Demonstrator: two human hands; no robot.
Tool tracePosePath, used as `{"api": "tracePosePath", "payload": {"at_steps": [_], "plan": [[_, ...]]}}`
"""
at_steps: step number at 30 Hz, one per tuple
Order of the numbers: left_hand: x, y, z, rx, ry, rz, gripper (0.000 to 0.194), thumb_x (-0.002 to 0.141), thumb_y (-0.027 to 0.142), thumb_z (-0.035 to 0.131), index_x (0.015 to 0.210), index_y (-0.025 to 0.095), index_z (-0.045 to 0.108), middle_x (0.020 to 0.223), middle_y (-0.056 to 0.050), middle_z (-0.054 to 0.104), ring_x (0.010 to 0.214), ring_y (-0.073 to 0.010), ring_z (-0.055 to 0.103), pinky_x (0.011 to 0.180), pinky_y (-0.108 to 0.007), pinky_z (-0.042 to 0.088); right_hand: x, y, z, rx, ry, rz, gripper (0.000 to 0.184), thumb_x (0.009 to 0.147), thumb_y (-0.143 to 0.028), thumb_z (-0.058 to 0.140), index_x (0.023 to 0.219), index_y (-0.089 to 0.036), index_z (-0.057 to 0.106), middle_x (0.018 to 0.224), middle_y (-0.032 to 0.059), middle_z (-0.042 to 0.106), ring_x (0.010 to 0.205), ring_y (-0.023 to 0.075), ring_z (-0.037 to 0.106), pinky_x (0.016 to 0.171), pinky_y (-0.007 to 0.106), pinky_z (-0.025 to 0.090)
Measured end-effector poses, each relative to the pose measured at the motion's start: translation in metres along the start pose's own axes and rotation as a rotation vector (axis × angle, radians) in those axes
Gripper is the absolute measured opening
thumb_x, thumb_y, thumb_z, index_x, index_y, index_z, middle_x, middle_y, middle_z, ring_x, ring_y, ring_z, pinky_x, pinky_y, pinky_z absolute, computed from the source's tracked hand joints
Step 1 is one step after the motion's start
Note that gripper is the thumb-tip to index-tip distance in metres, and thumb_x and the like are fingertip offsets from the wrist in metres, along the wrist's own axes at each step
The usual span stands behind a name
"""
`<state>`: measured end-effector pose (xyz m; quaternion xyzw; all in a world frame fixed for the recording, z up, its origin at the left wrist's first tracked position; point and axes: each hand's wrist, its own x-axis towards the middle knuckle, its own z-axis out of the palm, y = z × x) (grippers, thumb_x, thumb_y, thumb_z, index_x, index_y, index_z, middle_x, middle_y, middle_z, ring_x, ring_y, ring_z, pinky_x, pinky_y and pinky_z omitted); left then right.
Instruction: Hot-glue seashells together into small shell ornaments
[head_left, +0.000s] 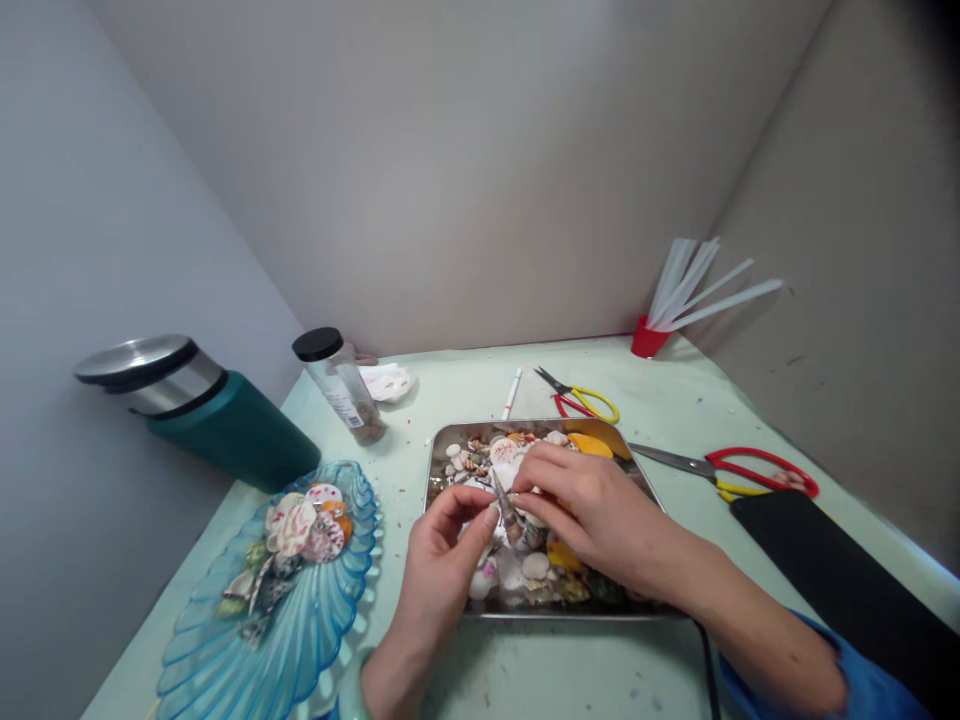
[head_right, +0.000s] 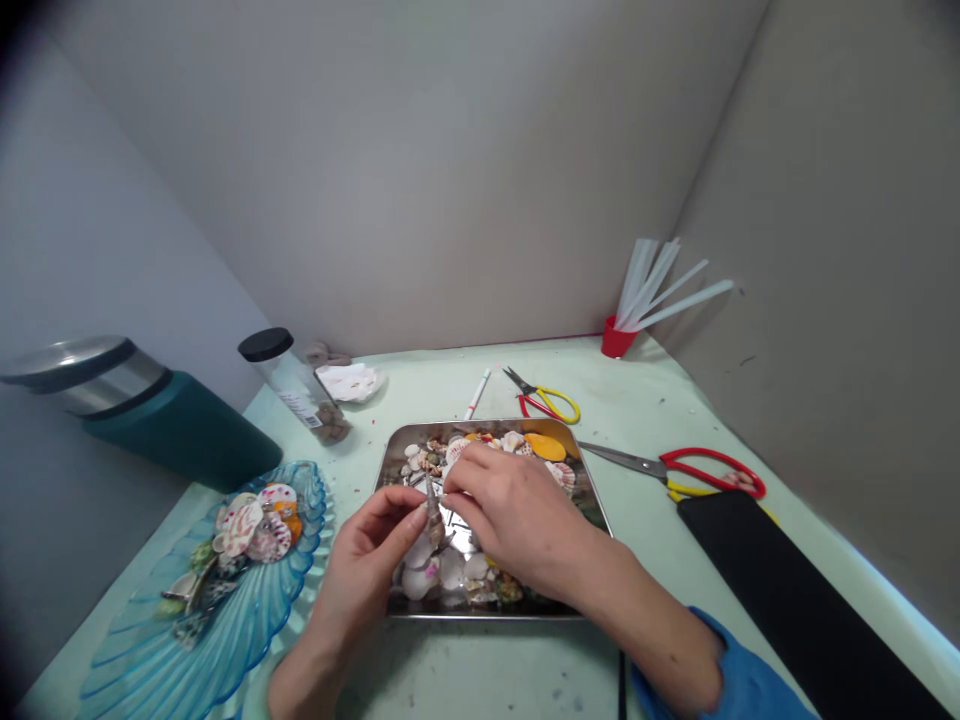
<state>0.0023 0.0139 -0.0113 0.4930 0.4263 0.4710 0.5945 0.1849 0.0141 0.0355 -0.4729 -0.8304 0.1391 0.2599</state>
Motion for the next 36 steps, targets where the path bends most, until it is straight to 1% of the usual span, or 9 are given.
{"api": "tracePosePath", "payload": {"at_steps": [8,17,21,24,28,31,36], "plan": [[0.000,0.000,0.000,-0.003,0.007,0.003,0.011,0.077,0.026,0.071,0.082,0.018,0.065,0.078,0.000,0.063,0.073,-0.0121,0.055,0.067,-0.021,0.044,0.000,-0.002,-0.003,0.022,-0.019,0.009,0.011,0.089,-0.014,0.052,0.081,-0.018,0.058,0.083,0.0011,0.056,0.072,0.0142,0.052,0.065,0.027,0.039],[-0.001,0.001,0.000,-0.004,0.008,0.017,0.011,0.077,0.025,0.071,0.083,0.017,0.065,0.080,-0.002,0.063,0.075,-0.0143,0.056,0.069,-0.023,0.045,-0.001,-0.003,-0.004,0.041,-0.021,-0.011,0.015,0.091,-0.015,0.048,0.084,-0.018,0.061,0.084,0.0026,0.059,0.074,0.0150,0.055,0.067,0.027,0.041],[-0.002,0.000,-0.002,-0.005,-0.020,0.027,0.014,0.078,0.025,0.070,0.089,0.018,0.065,0.084,-0.002,0.063,0.080,-0.0151,0.057,0.072,-0.024,0.045,0.000,-0.004,-0.003,0.040,0.016,-0.001,0.016,0.091,-0.015,0.048,0.083,-0.018,0.061,0.083,0.0026,0.059,0.073,0.0149,0.055,0.067,0.027,0.041],[-0.002,0.001,-0.002,0.015,-0.032,0.030,0.018,0.077,0.025,0.071,0.093,0.018,0.064,0.086,-0.003,0.063,0.081,-0.0154,0.056,0.074,-0.025,0.045,0.000,-0.004,-0.002,0.029,0.018,0.008,0.016,0.091,-0.015,0.048,0.082,-0.018,0.061,0.083,0.0025,0.059,0.074,0.0148,0.055,0.067,0.027,0.040],[-0.001,0.001,-0.001,0.023,-0.018,0.062,0.018,0.075,0.024,0.072,0.089,0.018,0.062,0.086,-0.002,0.063,0.082,-0.0157,0.057,0.076,-0.026,0.046,-0.001,-0.007,0.001,0.015,0.038,0.001,0.016,0.091,-0.016,0.049,0.081,-0.017,0.061,0.081,0.0025,0.058,0.072,0.0148,0.054,0.065,0.027,0.039],[-0.001,0.002,0.001,0.038,-0.018,0.101,0.015,0.076,0.023,0.072,0.086,0.018,0.062,0.088,-0.003,0.063,0.086,-0.0174,0.058,0.080,-0.028,0.046,-0.002,-0.009,0.003,0.007,0.050,-0.014,0.016,0.091,-0.016,0.049,0.083,-0.016,0.062,0.081,0.0036,0.058,0.073,0.0156,0.054,0.065,0.028,0.039],[-0.001,0.002,0.002,0.072,-0.017,0.125,0.013,0.076,0.022,0.071,0.085,0.018,0.062,0.088,-0.004,0.063,0.087,-0.0195,0.059,0.082,-0.030,0.046,-0.002,-0.011,0.003,-0.018,0.055,-0.028,0.017,0.091,-0.016,0.048,0.084,-0.016,0.064,0.083,0.0051,0.060,0.074,0.0165,0.055,0.066,0.028,0.040]]}}
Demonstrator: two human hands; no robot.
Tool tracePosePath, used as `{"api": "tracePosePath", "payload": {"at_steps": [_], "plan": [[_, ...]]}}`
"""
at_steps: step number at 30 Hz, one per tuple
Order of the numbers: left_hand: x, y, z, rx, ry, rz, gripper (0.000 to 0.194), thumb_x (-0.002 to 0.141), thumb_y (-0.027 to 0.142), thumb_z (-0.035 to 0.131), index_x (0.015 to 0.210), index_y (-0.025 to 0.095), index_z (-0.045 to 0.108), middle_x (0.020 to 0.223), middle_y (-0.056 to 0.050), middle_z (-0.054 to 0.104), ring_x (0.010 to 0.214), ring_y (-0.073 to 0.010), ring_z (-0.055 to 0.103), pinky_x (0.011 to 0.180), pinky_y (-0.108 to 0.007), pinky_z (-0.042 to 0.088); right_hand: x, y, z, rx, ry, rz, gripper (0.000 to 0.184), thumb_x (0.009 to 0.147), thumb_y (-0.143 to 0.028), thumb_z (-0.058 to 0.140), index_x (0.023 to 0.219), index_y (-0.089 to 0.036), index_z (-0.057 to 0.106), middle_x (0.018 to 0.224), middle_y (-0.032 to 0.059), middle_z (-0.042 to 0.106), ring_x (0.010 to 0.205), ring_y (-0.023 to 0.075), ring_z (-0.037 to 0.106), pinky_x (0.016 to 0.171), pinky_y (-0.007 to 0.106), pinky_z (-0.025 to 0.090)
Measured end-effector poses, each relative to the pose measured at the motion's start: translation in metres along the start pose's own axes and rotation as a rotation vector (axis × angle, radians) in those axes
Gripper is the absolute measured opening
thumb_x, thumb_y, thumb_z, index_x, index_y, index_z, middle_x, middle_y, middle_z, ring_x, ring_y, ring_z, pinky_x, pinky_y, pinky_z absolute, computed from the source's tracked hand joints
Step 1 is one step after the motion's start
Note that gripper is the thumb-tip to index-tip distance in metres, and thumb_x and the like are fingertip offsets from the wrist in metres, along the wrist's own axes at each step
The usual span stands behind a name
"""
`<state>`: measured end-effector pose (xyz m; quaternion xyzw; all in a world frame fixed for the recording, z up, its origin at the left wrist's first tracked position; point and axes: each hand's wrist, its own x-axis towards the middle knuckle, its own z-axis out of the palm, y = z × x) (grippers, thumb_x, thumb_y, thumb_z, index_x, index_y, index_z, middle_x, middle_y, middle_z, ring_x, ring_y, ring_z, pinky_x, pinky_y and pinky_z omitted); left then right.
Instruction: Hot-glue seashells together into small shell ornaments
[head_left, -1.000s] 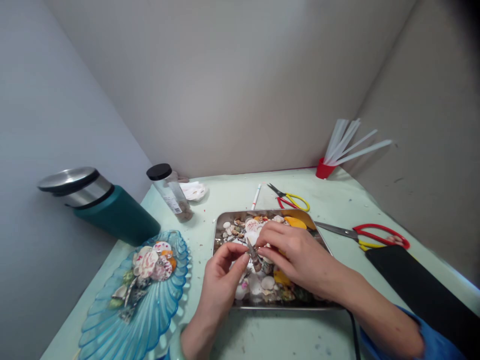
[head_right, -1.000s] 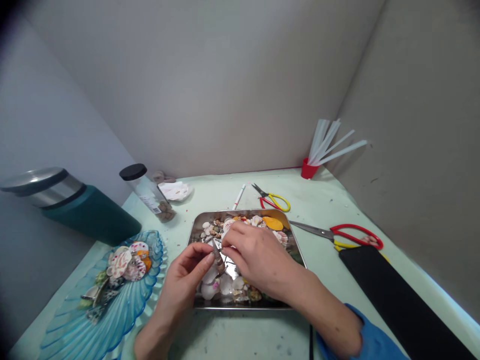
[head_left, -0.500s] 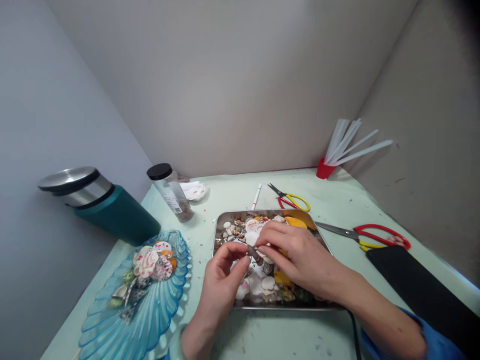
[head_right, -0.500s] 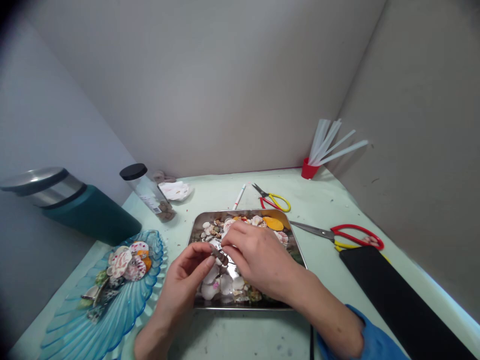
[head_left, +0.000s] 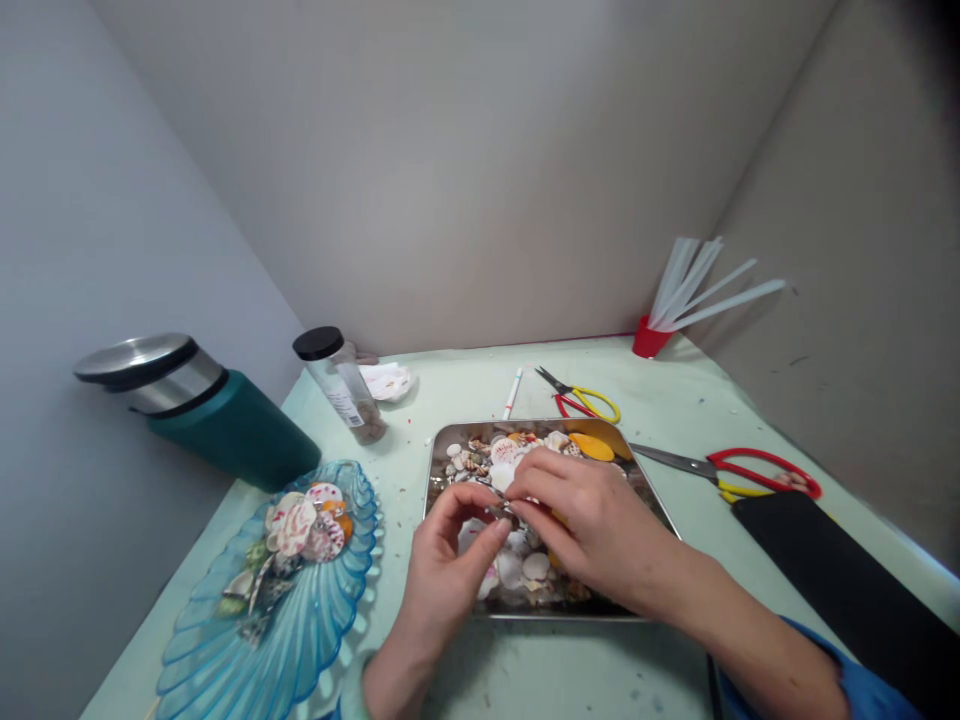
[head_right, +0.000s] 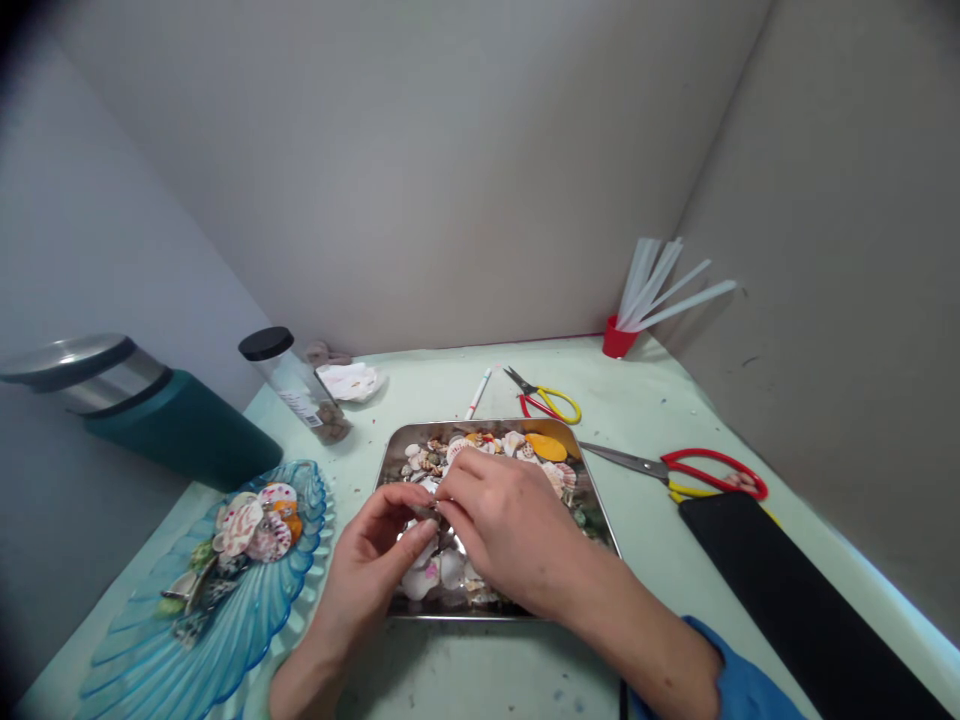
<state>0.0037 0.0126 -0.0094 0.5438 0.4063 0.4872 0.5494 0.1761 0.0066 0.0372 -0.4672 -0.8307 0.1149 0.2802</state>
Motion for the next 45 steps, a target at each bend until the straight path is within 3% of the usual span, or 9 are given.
{"api": "tracePosePath", "payload": {"at_steps": [18,24,31,37,45], "plan": [[-0.0008,-0.0013,-0.0011,0.036,-0.047,0.050,0.007,0.080,0.023,0.067,0.082,0.018,0.061,0.086,-0.003,0.060,0.087,-0.0184,0.056,0.083,-0.030,0.044,0.0003,0.0008,-0.0013,-0.040,-0.035,-0.010,0.017,0.091,-0.016,0.048,0.082,-0.016,0.062,0.081,0.0038,0.058,0.072,0.0156,0.053,0.064,0.027,0.037],[-0.0024,0.0001,-0.0016,0.013,-0.007,-0.044,0.022,0.074,0.026,0.074,0.090,0.018,0.061,0.085,-0.003,0.062,0.082,-0.0180,0.057,0.074,-0.027,0.046,0.0016,0.0013,-0.0032,0.034,-0.014,0.042,0.016,0.090,-0.015,0.050,0.079,-0.017,0.061,0.078,0.0023,0.058,0.069,0.0146,0.053,0.062,0.027,0.037],[-0.0037,0.0015,-0.0022,-0.074,-0.008,-0.088,0.019,0.082,0.031,0.066,0.097,0.019,0.064,0.086,-0.003,0.064,0.079,-0.0155,0.058,0.069,-0.023,0.045,0.0030,0.0058,-0.0050,0.242,-0.014,0.128,0.018,0.090,-0.014,0.051,0.074,-0.019,0.057,0.073,-0.0016,0.058,0.069,0.0126,0.053,0.064,0.025,0.037],[-0.0013,0.0020,-0.0005,-0.059,0.034,-0.102,0.017,0.078,0.032,0.070,0.084,0.017,0.065,0.078,-0.001,0.064,0.072,-0.0134,0.056,0.064,-0.021,0.044,0.0054,0.0044,-0.0073,0.294,-0.048,0.171,0.020,0.090,-0.016,0.053,0.072,-0.018,0.057,0.070,-0.0034,0.057,0.066,0.0108,0.051,0.061,0.024,0.035],[-0.0002,0.0007,-0.0006,-0.034,0.063,-0.098,0.018,0.077,0.032,0.071,0.081,0.016,0.065,0.073,-0.001,0.063,0.069,-0.0129,0.055,0.063,-0.021,0.044,0.0048,0.0039,-0.0044,0.252,-0.061,0.201,0.020,0.091,-0.017,0.053,0.072,-0.018,0.057,0.070,-0.0039,0.055,0.066,0.0108,0.049,0.061,0.024,0.034]]}}
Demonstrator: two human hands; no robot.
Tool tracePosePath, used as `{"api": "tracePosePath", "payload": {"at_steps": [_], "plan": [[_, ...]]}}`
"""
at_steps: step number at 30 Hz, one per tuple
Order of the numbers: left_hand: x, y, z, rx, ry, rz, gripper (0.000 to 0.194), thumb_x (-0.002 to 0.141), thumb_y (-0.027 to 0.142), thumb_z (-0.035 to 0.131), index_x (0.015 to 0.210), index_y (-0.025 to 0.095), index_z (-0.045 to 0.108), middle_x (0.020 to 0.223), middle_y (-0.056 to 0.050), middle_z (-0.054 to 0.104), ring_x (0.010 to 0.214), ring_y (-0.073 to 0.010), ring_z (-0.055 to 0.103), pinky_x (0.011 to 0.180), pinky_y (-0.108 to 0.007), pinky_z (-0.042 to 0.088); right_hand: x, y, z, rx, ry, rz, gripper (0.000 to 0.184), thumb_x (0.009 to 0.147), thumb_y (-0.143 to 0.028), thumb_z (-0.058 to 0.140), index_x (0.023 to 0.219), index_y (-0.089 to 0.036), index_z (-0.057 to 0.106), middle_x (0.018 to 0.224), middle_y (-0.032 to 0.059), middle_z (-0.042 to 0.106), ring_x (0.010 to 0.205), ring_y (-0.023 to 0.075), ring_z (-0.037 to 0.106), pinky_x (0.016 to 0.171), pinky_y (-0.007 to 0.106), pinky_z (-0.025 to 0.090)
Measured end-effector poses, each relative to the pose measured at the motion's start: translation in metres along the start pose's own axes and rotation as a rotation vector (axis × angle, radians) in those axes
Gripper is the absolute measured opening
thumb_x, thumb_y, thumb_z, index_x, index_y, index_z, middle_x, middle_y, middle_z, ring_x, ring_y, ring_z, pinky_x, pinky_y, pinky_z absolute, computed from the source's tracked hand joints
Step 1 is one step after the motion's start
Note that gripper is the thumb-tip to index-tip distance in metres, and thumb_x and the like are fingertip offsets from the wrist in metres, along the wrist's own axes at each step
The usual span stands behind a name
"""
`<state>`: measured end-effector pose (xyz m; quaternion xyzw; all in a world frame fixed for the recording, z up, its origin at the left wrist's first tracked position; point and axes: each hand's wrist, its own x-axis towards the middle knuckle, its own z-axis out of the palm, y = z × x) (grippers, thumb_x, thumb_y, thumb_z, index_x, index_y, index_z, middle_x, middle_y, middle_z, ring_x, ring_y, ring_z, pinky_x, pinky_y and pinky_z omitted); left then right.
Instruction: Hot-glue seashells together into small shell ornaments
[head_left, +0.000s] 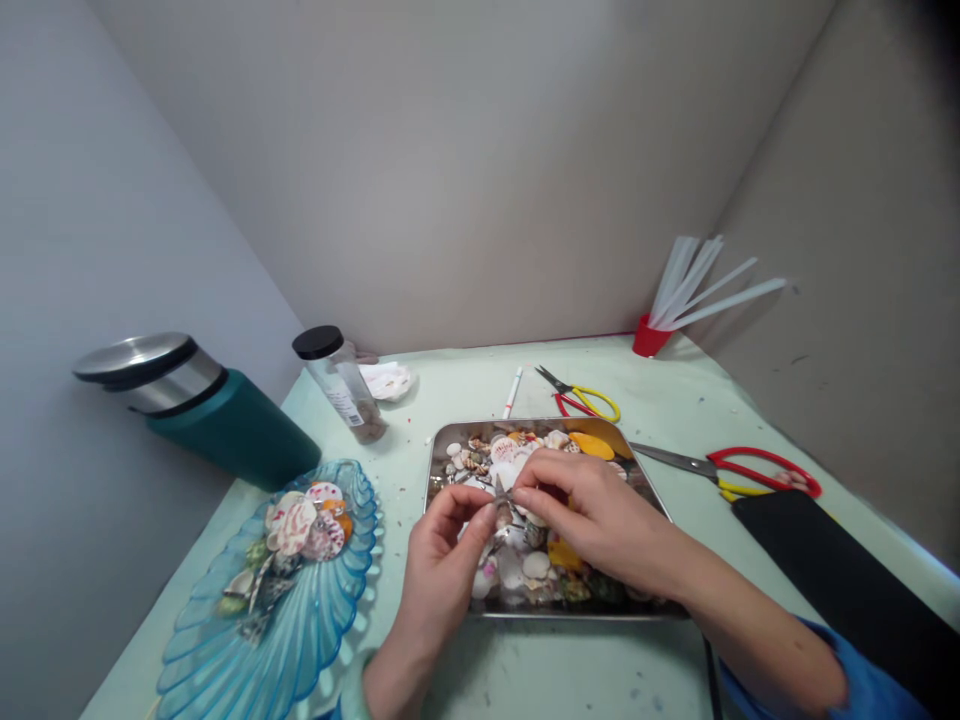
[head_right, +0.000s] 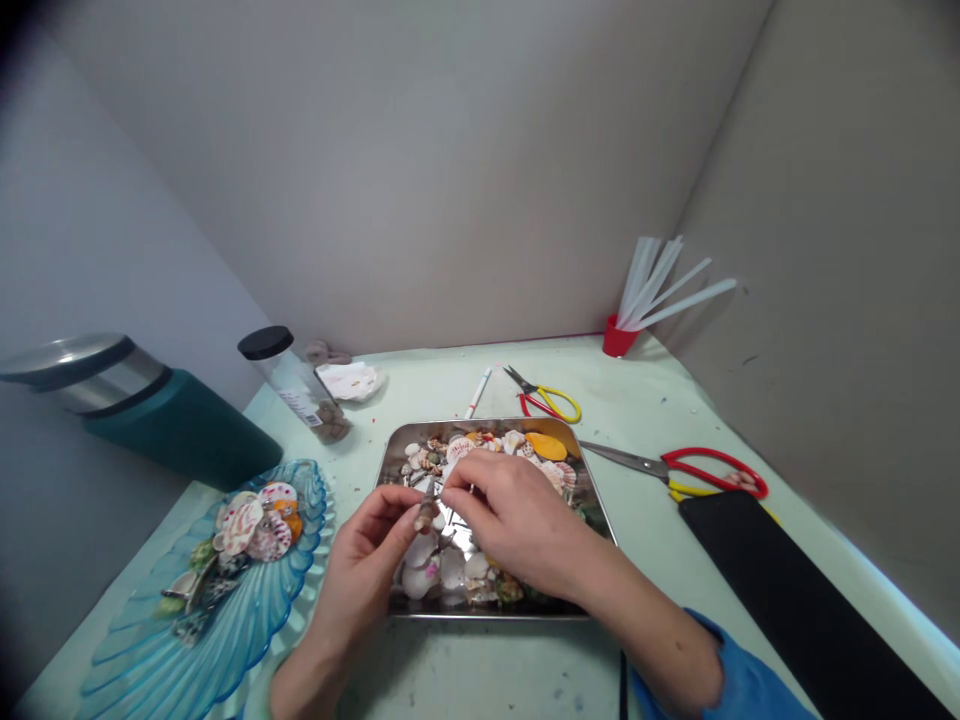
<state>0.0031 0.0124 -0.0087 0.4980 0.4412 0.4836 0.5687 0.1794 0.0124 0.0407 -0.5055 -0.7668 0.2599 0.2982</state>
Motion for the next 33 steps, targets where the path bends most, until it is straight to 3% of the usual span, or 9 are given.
{"api": "tracePosePath", "payload": {"at_steps": [11,20,26,33], "plan": [[-0.0006,0.0023,0.0021,0.006,0.029,-0.020,0.019,0.082,0.034,0.065,0.075,0.016,0.062,0.067,0.001,0.061,0.065,-0.0110,0.053,0.063,-0.019,0.042,-0.0013,0.0020,0.0003,-0.015,0.041,-0.048,0.012,0.089,-0.017,0.057,0.077,-0.019,0.056,0.075,-0.0028,0.057,0.070,0.0123,0.051,0.065,0.025,0.035],[-0.0003,0.0024,0.0020,0.031,-0.017,-0.007,0.021,0.084,0.034,0.063,0.072,0.016,0.061,0.064,0.002,0.059,0.063,-0.0104,0.052,0.061,-0.019,0.041,-0.0031,0.0048,0.0019,-0.080,0.073,-0.124,0.011,0.090,-0.016,0.054,0.079,-0.018,0.057,0.077,-0.0010,0.056,0.071,0.0133,0.051,0.064,0.026,0.035],[0.0000,-0.0006,0.0020,0.052,0.022,-0.015,0.016,0.080,0.032,0.067,0.083,0.017,0.061,0.067,0.003,0.059,0.064,-0.0111,0.052,0.060,-0.019,0.041,-0.0021,0.0048,0.0025,-0.093,0.073,-0.084,0.014,0.090,-0.017,0.054,0.077,-0.019,0.056,0.074,-0.0013,0.056,0.069,0.0134,0.050,0.063,0.026,0.035],[0.0005,-0.0020,0.0002,0.077,0.004,-0.003,0.016,0.083,0.033,0.063,0.080,0.017,0.060,0.069,0.002,0.057,0.066,-0.0110,0.051,0.061,-0.020,0.040,-0.0020,0.0051,0.0022,-0.076,0.072,-0.072,0.011,0.090,-0.018,0.054,0.080,-0.019,0.057,0.076,-0.0013,0.058,0.071,0.0136,0.052,0.065,0.026,0.036]]}}
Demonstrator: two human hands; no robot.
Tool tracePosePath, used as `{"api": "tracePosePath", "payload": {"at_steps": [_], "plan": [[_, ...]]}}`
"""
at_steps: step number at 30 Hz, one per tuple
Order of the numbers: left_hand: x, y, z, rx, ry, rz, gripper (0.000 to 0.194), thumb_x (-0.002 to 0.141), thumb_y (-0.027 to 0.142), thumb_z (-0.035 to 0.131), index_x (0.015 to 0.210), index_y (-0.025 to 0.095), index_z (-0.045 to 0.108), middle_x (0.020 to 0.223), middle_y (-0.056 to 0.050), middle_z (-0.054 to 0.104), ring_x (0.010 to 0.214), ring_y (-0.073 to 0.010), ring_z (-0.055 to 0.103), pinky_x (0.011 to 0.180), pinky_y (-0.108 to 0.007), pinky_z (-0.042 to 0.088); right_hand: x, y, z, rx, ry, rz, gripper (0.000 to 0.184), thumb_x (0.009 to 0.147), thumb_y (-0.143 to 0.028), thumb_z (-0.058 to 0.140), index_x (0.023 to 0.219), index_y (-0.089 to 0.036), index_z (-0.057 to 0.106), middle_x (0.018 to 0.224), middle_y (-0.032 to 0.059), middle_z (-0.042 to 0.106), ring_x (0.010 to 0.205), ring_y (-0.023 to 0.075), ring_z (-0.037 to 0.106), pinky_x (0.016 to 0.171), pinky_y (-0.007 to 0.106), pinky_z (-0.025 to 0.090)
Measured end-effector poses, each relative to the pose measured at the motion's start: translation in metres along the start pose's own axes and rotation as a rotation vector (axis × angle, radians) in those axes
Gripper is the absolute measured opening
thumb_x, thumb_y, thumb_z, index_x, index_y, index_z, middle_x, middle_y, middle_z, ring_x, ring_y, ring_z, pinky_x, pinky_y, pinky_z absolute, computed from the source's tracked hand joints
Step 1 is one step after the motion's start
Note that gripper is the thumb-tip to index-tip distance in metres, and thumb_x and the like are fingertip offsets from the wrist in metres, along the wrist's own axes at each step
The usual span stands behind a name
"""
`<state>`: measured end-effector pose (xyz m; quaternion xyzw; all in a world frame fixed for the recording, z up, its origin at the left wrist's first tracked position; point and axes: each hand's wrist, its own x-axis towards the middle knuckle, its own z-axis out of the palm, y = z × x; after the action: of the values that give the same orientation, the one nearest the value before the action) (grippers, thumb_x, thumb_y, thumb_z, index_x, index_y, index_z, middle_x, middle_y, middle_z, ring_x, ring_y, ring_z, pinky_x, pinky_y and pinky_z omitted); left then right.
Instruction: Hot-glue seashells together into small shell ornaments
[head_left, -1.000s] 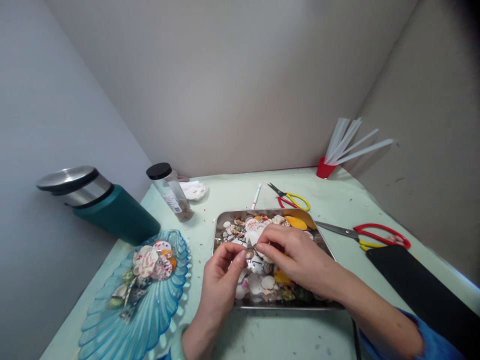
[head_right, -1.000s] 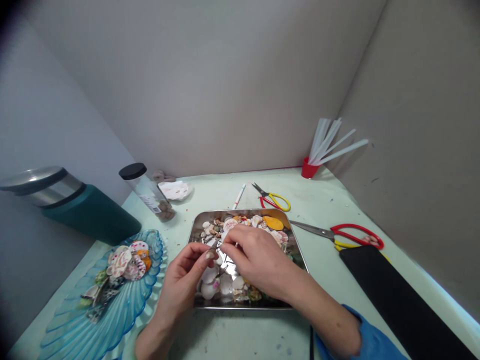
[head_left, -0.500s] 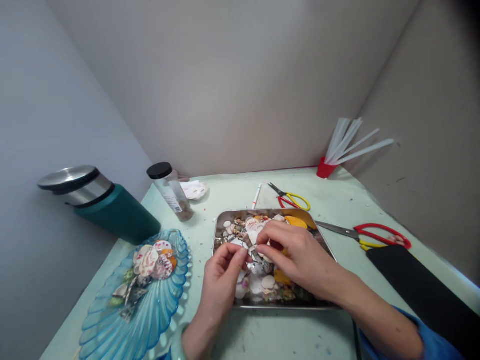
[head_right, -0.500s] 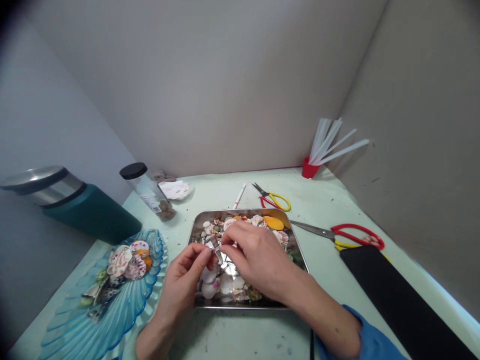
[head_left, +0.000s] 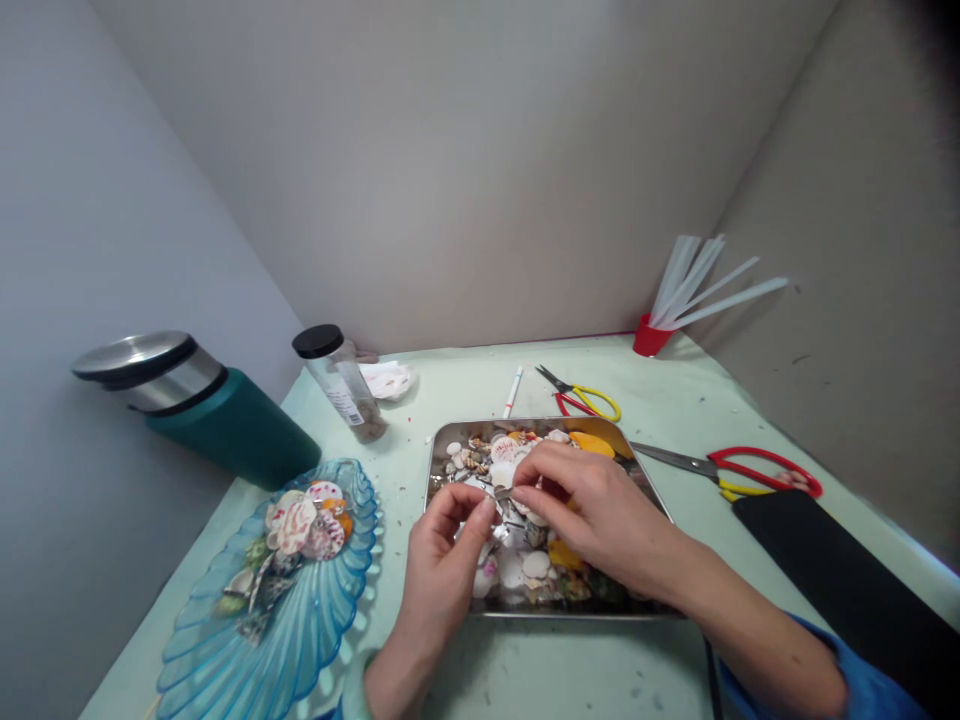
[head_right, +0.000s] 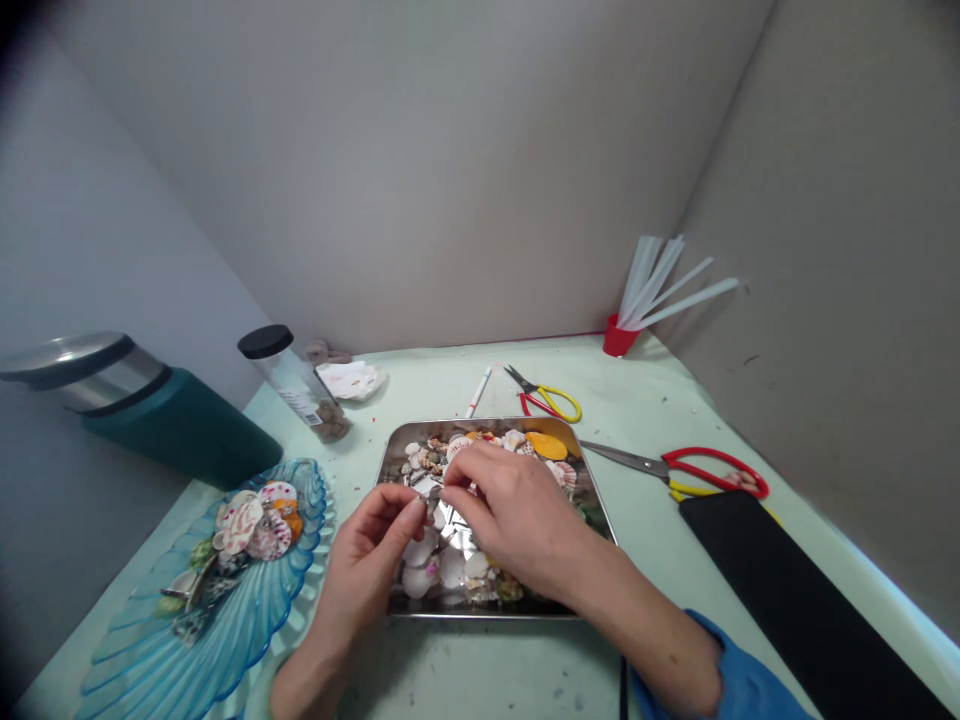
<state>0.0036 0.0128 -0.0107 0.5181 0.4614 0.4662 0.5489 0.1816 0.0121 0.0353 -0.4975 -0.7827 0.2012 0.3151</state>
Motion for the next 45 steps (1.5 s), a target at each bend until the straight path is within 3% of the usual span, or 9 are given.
{"api": "tracePosePath", "payload": {"at_steps": [9,17,28,45], "plan": [[-0.0013,0.0014,-0.0005,0.014,-0.042,-0.014,0.021,0.086,0.036,0.060,0.077,0.017,0.058,0.066,0.002,0.056,0.063,-0.0111,0.049,0.060,-0.020,0.040,0.0000,0.0013,0.0030,0.001,-0.012,-0.036,0.014,0.092,-0.017,0.052,0.079,-0.019,0.058,0.079,-0.0005,0.058,0.074,0.0137,0.053,0.067,0.026,0.038],[-0.0016,0.0021,0.0007,0.009,0.032,0.009,0.019,0.080,0.035,0.067,0.085,0.018,0.064,0.069,0.001,0.059,0.063,-0.0117,0.050,0.058,-0.020,0.040,0.0002,0.0006,0.0014,-0.008,-0.017,-0.014,0.017,0.092,-0.018,0.050,0.077,-0.019,0.057,0.075,-0.0009,0.057,0.069,0.0134,0.051,0.063,0.027,0.036],[-0.0001,-0.0014,-0.0003,-0.103,0.045,-0.038,0.018,0.079,0.034,0.068,0.079,0.016,0.065,0.068,0.002,0.059,0.064,-0.0106,0.052,0.060,-0.019,0.041,0.0013,-0.0013,-0.0009,0.025,-0.029,-0.033,0.013,0.091,-0.017,0.052,0.081,-0.019,0.061,0.078,-0.0005,0.060,0.073,0.0140,0.054,0.066,0.026,0.039],[-0.0001,0.0061,0.0018,-0.081,0.024,-0.060,0.019,0.075,0.034,0.071,0.078,0.017,0.065,0.068,0.001,0.059,0.062,-0.0116,0.051,0.057,-0.020,0.040,-0.0013,-0.0019,-0.0022,-0.010,-0.038,-0.043,0.014,0.091,-0.015,0.050,0.080,-0.019,0.058,0.077,-0.0001,0.058,0.071,0.0141,0.053,0.065,0.027,0.037]]}}
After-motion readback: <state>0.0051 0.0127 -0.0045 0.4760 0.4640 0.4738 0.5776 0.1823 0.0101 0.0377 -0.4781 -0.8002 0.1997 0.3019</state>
